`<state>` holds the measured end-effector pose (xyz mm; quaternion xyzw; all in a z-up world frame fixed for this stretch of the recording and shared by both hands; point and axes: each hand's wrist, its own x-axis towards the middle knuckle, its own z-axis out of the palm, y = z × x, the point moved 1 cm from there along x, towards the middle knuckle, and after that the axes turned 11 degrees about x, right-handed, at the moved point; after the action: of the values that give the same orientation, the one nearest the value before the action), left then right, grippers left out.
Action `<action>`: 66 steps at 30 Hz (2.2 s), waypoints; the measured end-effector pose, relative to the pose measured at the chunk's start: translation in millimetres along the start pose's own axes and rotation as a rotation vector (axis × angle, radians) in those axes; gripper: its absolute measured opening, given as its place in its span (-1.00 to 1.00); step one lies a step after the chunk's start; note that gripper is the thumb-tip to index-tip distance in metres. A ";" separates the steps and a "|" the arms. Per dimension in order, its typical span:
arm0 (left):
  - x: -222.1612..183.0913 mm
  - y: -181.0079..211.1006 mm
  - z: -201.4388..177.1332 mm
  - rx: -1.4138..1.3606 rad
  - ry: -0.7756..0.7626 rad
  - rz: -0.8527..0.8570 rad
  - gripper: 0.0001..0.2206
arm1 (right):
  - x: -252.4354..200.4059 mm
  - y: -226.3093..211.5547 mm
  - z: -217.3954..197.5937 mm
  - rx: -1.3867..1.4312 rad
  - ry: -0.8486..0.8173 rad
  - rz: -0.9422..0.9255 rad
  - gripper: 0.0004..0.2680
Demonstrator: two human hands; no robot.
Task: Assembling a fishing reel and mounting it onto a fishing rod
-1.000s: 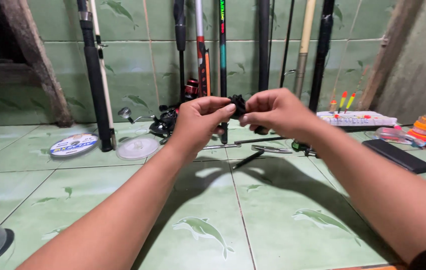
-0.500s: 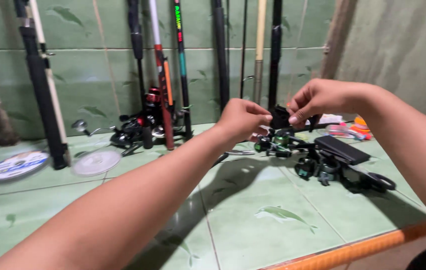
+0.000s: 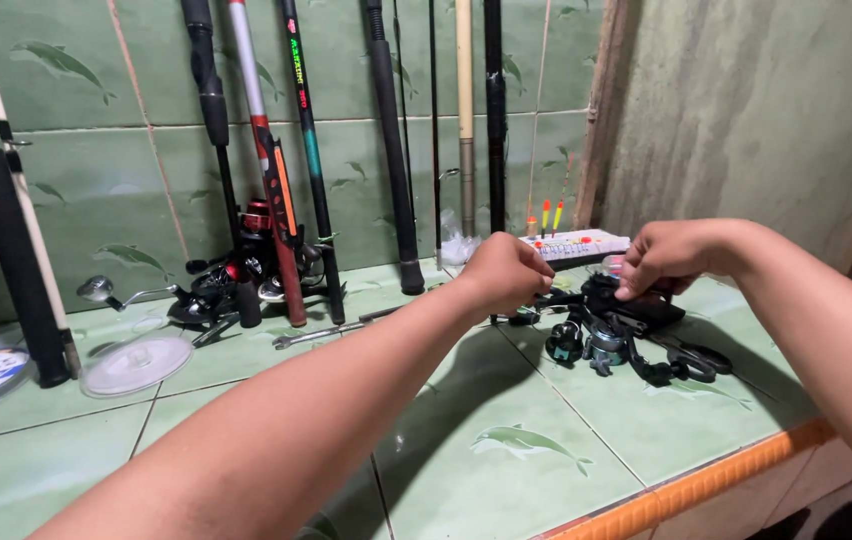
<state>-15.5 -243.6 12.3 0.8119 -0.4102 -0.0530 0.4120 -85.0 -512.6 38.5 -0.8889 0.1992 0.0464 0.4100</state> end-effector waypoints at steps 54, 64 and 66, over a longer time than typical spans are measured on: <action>-54.5 -46.5 -64.7 0.060 0.204 -0.020 -0.74 | -54.3 -91.7 34.4 0.086 0.122 -0.167 -0.84; -128.6 -99.8 -148.8 0.493 0.451 -0.324 -0.86 | -8.1 -162.5 142.3 -0.026 -0.078 -0.397 -0.94; -140.9 -113.8 -154.3 0.530 0.449 -0.356 -0.84 | 3.0 -171.2 166.3 -0.070 -0.207 -0.478 -0.88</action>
<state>28.1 -10.2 -3.2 0.9401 -0.1619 0.1633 0.2518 -1.7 -289.2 49.8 -0.9149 -0.0612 0.0457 0.3964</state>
